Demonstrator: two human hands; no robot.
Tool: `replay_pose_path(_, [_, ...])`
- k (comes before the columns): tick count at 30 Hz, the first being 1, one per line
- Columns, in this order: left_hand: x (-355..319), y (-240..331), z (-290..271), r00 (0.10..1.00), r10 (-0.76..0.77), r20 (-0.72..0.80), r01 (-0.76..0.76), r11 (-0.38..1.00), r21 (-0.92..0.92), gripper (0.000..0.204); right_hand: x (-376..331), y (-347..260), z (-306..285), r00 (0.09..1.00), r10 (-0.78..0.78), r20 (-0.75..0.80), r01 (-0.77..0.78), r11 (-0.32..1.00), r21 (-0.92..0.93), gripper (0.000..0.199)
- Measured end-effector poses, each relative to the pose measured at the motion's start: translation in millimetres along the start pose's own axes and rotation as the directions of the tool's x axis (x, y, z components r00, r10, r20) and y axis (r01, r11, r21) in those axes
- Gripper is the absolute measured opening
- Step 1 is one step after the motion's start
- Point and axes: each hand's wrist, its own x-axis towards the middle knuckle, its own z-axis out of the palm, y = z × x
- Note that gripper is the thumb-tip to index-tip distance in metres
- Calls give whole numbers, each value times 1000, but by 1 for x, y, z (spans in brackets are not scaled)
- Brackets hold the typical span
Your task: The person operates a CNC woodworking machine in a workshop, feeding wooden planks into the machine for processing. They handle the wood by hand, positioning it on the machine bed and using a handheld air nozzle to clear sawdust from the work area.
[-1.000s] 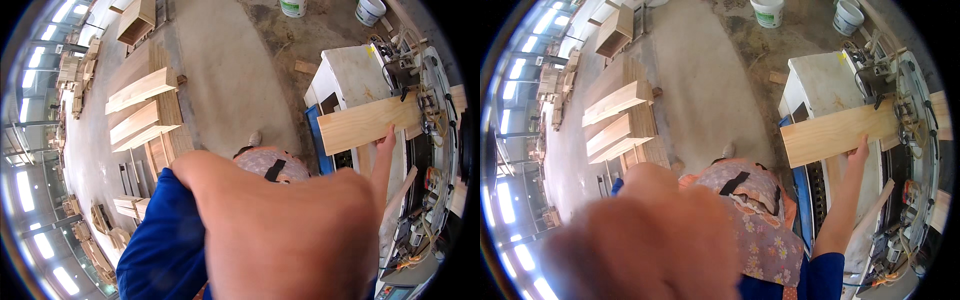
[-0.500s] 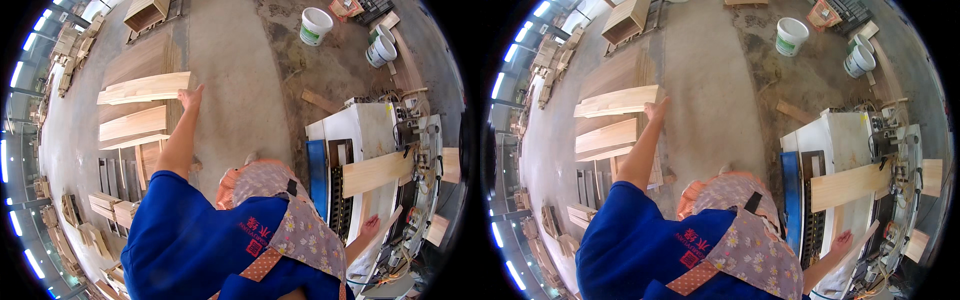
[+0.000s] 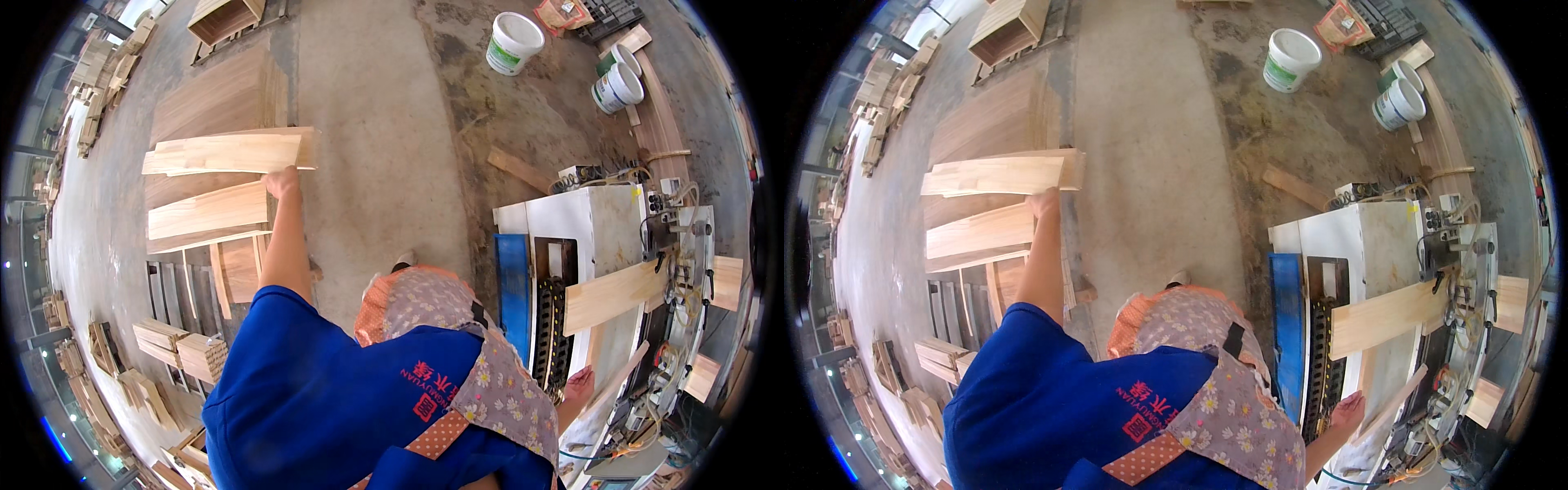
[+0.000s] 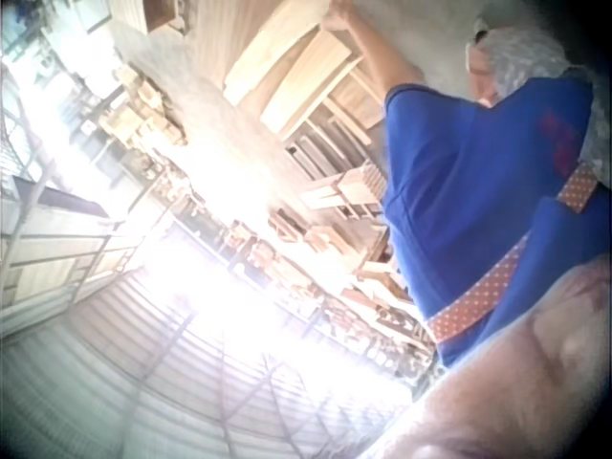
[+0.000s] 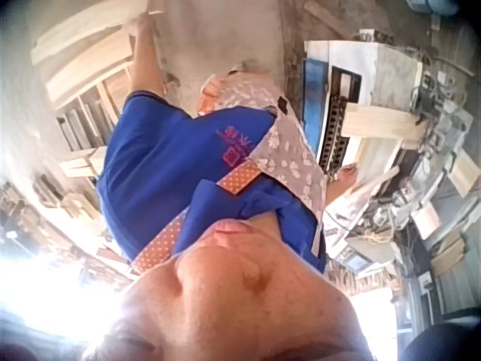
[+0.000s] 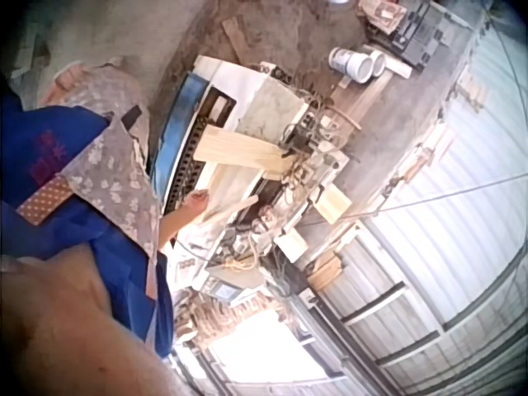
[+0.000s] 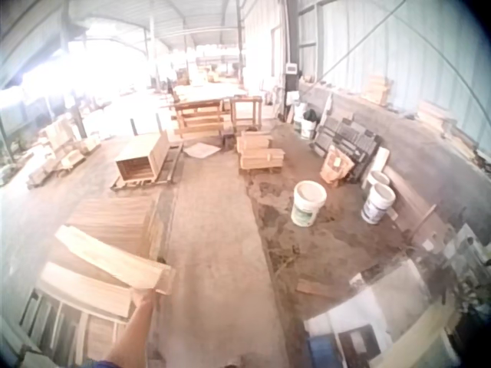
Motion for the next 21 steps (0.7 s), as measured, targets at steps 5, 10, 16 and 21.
replay_pose_path(5, [47, -6, -13, 893, -345, 289, 428, 451, -783, 40, 1, 7, -2, 999, 25, 45, -24, 999, -23, 25])
replay_pose_path(10, [48, -7, -22, 926, -323, 197, 338, 475, -812, 42, 12, 2, -3, 995, 50, 87, -47, 998, -41, 26])
replay_pose_path(16, [63, -31, -59, 899, -421, 120, 331, 474, -815, 41, 21, 4, 9, 994, 92, 55, -86, 991, -99, 28])
replay_pose_path(21, [45, -41, -91, 963, -126, 238, 256, 154, -954, 28, 27, 3, 10, 992, 104, 70, -95, 988, -121, 33])
